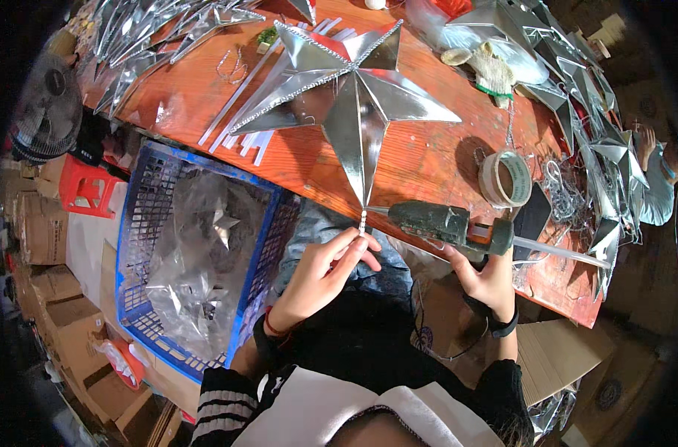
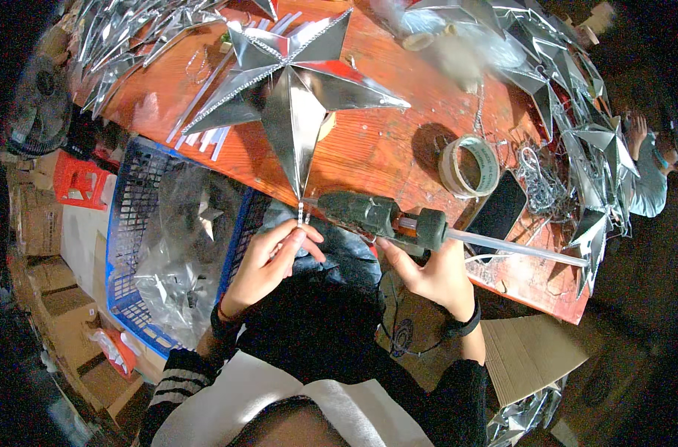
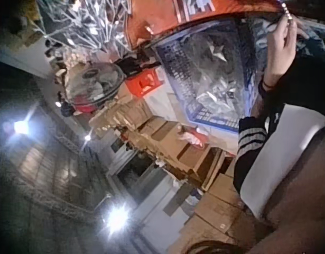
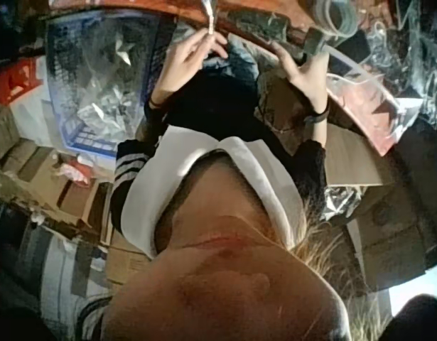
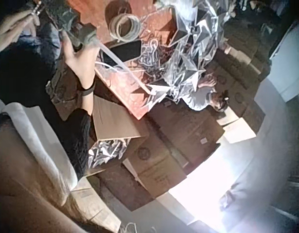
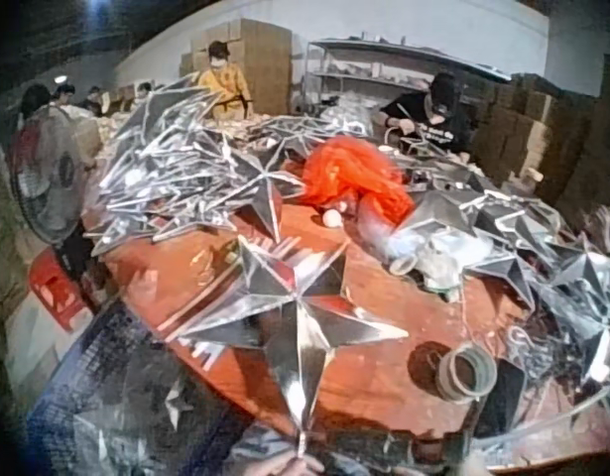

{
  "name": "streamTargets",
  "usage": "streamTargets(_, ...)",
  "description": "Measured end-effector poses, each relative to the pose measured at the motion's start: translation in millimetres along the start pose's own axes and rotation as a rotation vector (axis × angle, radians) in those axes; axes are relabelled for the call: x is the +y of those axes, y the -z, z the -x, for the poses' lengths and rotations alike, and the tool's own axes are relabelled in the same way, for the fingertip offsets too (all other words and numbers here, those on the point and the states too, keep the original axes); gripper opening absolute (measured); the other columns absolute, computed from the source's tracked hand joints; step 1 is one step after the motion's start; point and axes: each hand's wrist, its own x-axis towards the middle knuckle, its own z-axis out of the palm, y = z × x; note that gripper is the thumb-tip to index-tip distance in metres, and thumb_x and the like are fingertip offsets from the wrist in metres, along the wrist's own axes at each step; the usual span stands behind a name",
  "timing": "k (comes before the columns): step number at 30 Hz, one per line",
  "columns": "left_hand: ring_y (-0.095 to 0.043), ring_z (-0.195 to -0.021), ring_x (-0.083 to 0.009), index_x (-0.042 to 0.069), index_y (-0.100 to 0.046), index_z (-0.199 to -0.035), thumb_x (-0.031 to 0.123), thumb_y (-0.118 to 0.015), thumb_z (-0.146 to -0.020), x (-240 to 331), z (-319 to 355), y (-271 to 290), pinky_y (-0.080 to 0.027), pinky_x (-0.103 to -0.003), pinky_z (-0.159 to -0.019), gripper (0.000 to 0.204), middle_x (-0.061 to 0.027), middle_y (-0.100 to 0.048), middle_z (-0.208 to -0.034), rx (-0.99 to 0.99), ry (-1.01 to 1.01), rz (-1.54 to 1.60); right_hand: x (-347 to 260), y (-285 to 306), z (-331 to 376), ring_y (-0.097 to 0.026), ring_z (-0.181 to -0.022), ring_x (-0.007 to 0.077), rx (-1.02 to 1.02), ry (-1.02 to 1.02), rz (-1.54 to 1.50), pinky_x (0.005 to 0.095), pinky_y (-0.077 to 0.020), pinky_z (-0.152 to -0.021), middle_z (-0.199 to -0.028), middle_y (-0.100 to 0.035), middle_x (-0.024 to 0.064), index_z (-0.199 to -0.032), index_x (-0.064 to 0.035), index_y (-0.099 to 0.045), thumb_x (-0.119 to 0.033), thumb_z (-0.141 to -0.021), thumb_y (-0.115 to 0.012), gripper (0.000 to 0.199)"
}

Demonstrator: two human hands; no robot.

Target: Apply hot glue and assemble large silver decorative stars from components.

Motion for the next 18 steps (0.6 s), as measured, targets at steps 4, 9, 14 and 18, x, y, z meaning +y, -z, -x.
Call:
streamTargets(4, -0.034, -0.046, -0.0014, 0.004, -0.053, -0.094, 0.017, -0.041, -0.094, -2, -2, 3, -0.028, -0.020, -0.044, 0.018, -0.0029, -0.062, -0.061, -0.046, 0.035, 0.023, -3, 2, -4, -0.062, -0.065, 0.0223, -0.023, -0.044, -0.010, 0.0294, -0.0469, -0.060, -0.074, -0.063, 0.0134, -0.087, 0.0025, -0.061, -0.014, -0.072, -0.069, 0.024)
streamTargets(9, -0.037, -0.045, -0.0011, 0.004, -0.053, -0.094, 0.017, -0.040, -0.094, -8, -2, 3, -0.027, -0.020, -0.044, 0.019, -0.0037, -0.061, -0.058, -0.041, 0.005, 0.053, -3, 3, -5, -0.062, -0.066, 0.0222, -0.028, -0.007, 0.024, 0.0301, -0.0471, -0.061, -0.075, -0.063, 0.0136, -0.087, 0.0027, -0.060, -0.015, -0.072, -0.070, 0.026)
streamTargets(14, -0.040, -0.045, -0.0019, 0.003, -0.053, -0.094, 0.017, -0.039, -0.095, -7, 0, 7, -0.028, -0.020, -0.044, 0.020, -0.0038, -0.060, -0.057, -0.040, 0.027, 0.026, -2, 2, -9, -0.062, -0.071, 0.0213, -0.009, -0.009, 0.058, 0.0298, -0.0470, -0.065, -0.078, -0.063, 0.0137, -0.091, 0.0024, -0.057, -0.014, -0.072, -0.071, 0.029)
streamTargets(18, -0.054, -0.053, -0.0043, 0.001, -0.052, -0.094, 0.019, -0.038, -0.095, -4, 1, 12, -0.034, -0.021, -0.046, 0.023, -0.0049, -0.059, -0.057, -0.191, 0.065, 0.021, 6, 2, -28, -0.060, -0.077, 0.0193, 0.102, -0.015, -0.091, 0.0301, -0.0468, -0.068, -0.085, -0.062, 0.0117, -0.094, 0.0008, -0.056, -0.011, -0.073, -0.070, 0.027)
